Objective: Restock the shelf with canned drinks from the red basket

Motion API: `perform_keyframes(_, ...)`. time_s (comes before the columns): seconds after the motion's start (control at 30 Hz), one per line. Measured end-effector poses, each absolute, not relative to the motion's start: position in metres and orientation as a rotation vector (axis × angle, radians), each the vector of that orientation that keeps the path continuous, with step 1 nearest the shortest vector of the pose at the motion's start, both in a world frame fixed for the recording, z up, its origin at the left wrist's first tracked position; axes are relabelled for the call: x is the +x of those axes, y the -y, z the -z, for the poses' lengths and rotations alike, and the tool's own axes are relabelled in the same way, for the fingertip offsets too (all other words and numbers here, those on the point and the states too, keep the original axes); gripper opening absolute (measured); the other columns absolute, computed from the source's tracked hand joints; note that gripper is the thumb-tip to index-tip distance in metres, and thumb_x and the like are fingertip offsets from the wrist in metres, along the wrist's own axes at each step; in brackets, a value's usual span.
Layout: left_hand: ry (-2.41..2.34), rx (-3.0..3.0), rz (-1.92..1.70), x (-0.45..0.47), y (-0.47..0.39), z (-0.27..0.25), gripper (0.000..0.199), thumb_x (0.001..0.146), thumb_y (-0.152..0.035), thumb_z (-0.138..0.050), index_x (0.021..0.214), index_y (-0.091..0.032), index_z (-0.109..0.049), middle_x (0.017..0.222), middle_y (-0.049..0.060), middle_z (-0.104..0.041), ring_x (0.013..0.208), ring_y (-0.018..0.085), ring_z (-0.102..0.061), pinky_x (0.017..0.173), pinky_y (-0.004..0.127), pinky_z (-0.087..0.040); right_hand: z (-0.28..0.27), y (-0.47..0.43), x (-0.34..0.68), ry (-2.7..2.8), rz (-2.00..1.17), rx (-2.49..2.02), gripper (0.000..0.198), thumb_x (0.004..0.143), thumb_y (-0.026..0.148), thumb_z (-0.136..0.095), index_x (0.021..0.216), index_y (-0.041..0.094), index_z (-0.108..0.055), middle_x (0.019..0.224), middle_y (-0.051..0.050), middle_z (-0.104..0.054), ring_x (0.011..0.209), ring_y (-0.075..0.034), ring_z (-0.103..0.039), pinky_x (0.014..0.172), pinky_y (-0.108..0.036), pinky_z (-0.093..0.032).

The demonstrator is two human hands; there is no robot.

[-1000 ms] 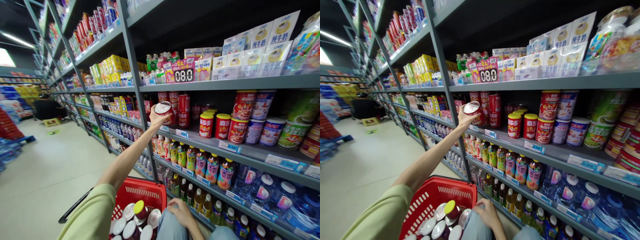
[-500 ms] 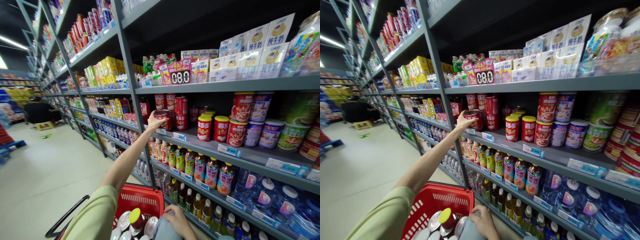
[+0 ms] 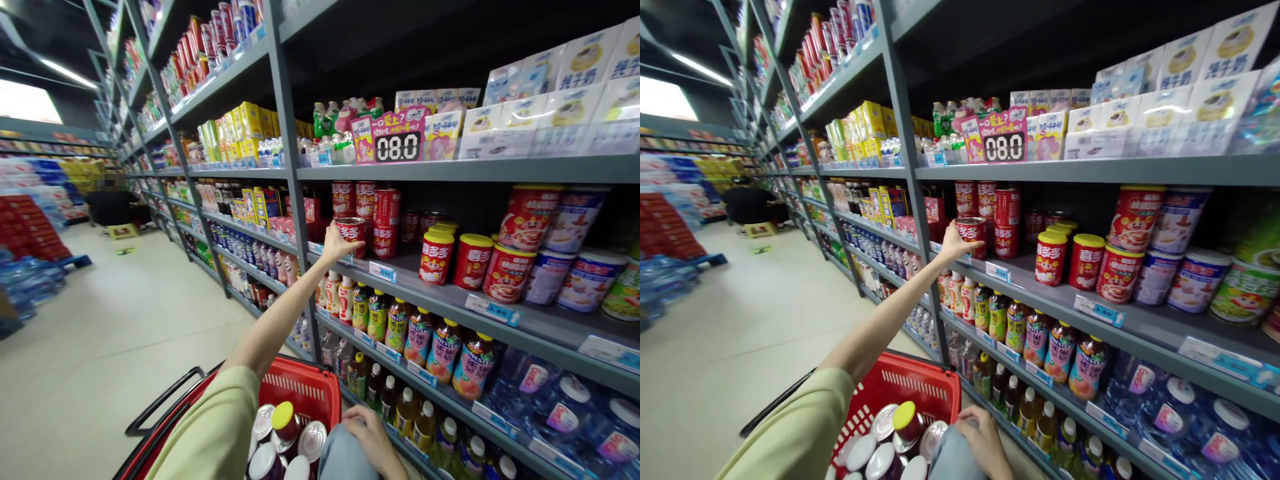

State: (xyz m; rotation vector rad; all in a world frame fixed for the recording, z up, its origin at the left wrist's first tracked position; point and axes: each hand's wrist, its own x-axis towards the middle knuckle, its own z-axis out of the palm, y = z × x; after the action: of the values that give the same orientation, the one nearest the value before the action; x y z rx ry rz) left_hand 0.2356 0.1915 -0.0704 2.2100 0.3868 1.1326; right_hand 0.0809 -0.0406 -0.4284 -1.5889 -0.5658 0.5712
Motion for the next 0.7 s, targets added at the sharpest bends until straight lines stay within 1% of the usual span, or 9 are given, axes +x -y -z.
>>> perform_keyframes(0.07, -0.382, 2.237, -1.168, 0.235, -0.192, 0.076, 0.115, 0.056, -0.041, -0.097, 0.15, -0.009, -0.039, 0.148, 0.026, -0.052, 0.143, 0.038, -0.049, 0.119, 0.045, -0.041, 0.435, 0.041, 0.081, 0.559, -0.563, -1.571, 0.029, 0.079, 0.041, -0.065, 0.091, 0.02, -0.079, 0.097, -0.008, -0.079, 0.102, -0.031, -0.07, 0.095, -0.039, -0.048)
perform_keyframes(0.1, -0.38, 2.239, -1.169, 0.234, -0.193, 0.078, 0.117, 0.057, -0.043, -0.096, 0.152, -0.01, -0.037, 0.148, 0.026, -0.052, 0.144, 0.038, -0.049, 0.119, 0.046, -0.041, 0.439, 0.04, 0.082, 0.556, -0.572, -1.56, 0.029, 0.079, 0.042, -0.065, 0.09, 0.019, -0.079, 0.097, -0.008, -0.079, 0.102, -0.031, -0.071, 0.095, -0.039, -0.048)
perform_keyframes(0.2, -0.378, 2.25, -1.158, 0.232, -0.196, 0.08, 0.118, 0.059, -0.048, -0.094, 0.154, -0.012, -0.034, 0.146, 0.025, -0.055, 0.141, 0.038, -0.053, 0.116, 0.045, -0.043, 0.446, 0.04, 0.085, 0.535, -0.615, -1.535, 0.033, 0.08, 0.048, -0.065, 0.089, 0.02, -0.078, 0.096, -0.008, -0.079, 0.102, -0.032, -0.071, 0.095, -0.039, -0.048)
perform_keyframes(0.33, -0.412, 2.276, -1.141, 0.227, -0.2, 0.079, 0.117, 0.062, -0.051, -0.092, 0.154, -0.009, -0.033, 0.144, 0.026, -0.057, 0.138, 0.038, -0.056, 0.115, 0.044, -0.045, 0.445, 0.04, 0.086, 0.512, -0.639, -1.549, 0.039, 0.08, 0.055, -0.065, 0.089, 0.02, -0.078, 0.096, -0.009, -0.08, 0.102, -0.033, -0.071, 0.096, -0.041, -0.047)
perform_keyframes(0.5, -0.444, 2.283, -1.155, 0.227, -0.21, 0.08, 0.116, 0.063, -0.052, -0.091, 0.154, -0.008, -0.033, 0.145, 0.026, -0.057, 0.137, 0.037, -0.057, 0.115, 0.044, -0.045, 0.44, 0.042, 0.084, 0.517, -0.638, -1.521, 0.038, 0.079, 0.054, -0.064, 0.087, 0.02, -0.079, 0.095, -0.009, -0.08, 0.102, -0.035, -0.072, 0.096, -0.042, -0.046)
perform_keyframes(0.7, -0.469, 2.274, -1.191, 0.231, -0.228, 0.084, 0.116, 0.063, -0.052, -0.091, 0.154, -0.01, -0.033, 0.146, 0.024, -0.056, 0.139, 0.036, -0.055, 0.115, 0.042, -0.045, 0.444, 0.043, 0.085, 0.478, -0.633, -1.515, 0.034, 0.077, 0.054, -0.066, 0.085, 0.023, -0.079, 0.095, -0.007, -0.08, 0.104, -0.035, -0.071, 0.097, -0.042, -0.046)
